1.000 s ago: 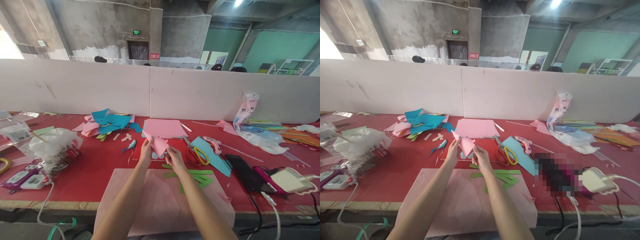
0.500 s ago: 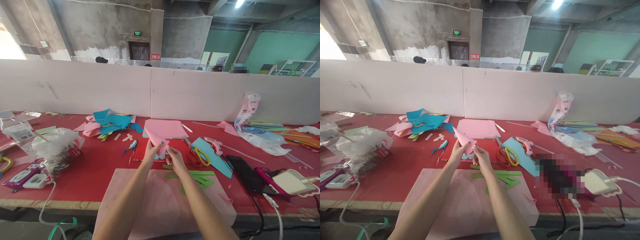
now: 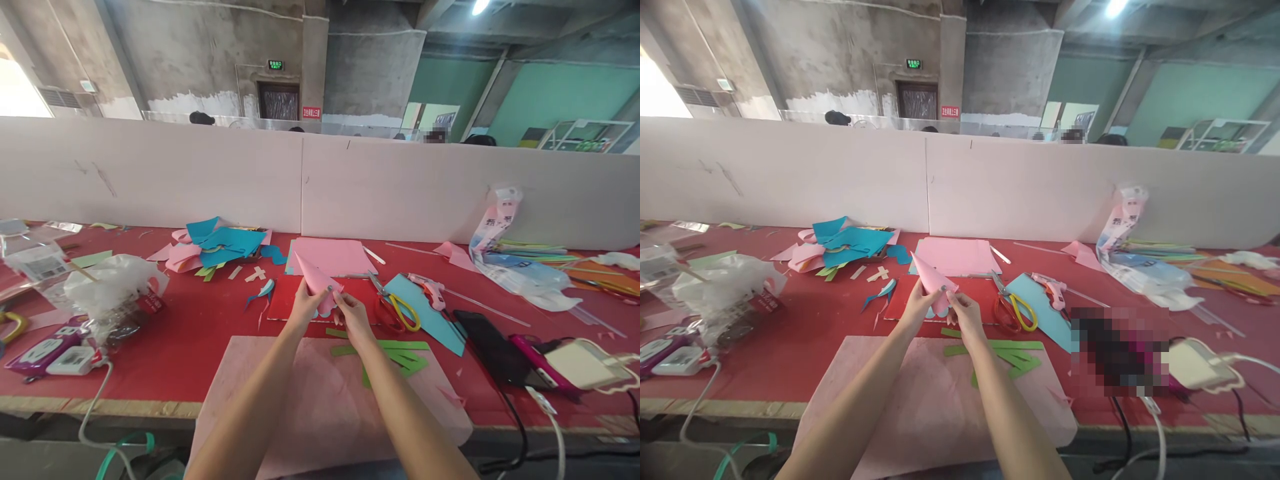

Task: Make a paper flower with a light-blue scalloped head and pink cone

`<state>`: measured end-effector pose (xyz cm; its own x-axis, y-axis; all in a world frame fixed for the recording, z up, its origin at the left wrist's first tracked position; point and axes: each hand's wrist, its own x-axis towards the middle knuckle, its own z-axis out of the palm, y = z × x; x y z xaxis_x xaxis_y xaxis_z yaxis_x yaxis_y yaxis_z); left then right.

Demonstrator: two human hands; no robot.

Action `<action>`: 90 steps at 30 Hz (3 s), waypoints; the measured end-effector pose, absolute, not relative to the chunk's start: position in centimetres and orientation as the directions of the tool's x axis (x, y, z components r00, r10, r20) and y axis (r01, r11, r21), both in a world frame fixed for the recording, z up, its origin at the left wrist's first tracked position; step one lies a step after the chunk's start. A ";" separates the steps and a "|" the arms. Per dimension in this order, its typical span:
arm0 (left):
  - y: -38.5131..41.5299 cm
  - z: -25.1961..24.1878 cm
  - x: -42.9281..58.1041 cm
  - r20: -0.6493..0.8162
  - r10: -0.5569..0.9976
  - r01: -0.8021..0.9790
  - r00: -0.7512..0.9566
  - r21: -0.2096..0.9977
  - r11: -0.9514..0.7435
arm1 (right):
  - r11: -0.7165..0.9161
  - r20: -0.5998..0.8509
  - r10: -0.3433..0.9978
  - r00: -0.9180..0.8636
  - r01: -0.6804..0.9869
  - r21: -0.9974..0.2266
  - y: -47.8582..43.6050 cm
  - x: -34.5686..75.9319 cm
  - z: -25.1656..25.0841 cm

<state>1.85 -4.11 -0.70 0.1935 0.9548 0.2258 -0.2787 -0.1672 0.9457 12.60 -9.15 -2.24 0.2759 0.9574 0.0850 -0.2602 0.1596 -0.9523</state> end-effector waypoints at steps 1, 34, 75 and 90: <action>-4.1 -0.7 1.8 0.226 0.954 -0.279 0.199 0.946 -0.166 | 0.162 0.088 0.957 0.277 -0.258 -0.952 -9.1 12.6 -2.3; -4.9 0.1 1.9 0.220 0.922 -0.294 0.319 0.948 -0.124 | 0.203 0.039 0.928 0.370 -0.414 -0.888 -9.0 13.1 -2.1; -4.0 -0.2 1.8 0.089 0.951 -0.563 0.296 0.820 0.098 | 0.144 0.069 0.973 0.221 -0.348 -0.927 -10.0 11.9 -0.7; -4.3 -0.7 1.7 0.140 0.935 -0.488 0.326 0.872 0.040 | 0.137 0.066 0.971 0.228 -0.313 -0.940 -9.9 12.0 -1.0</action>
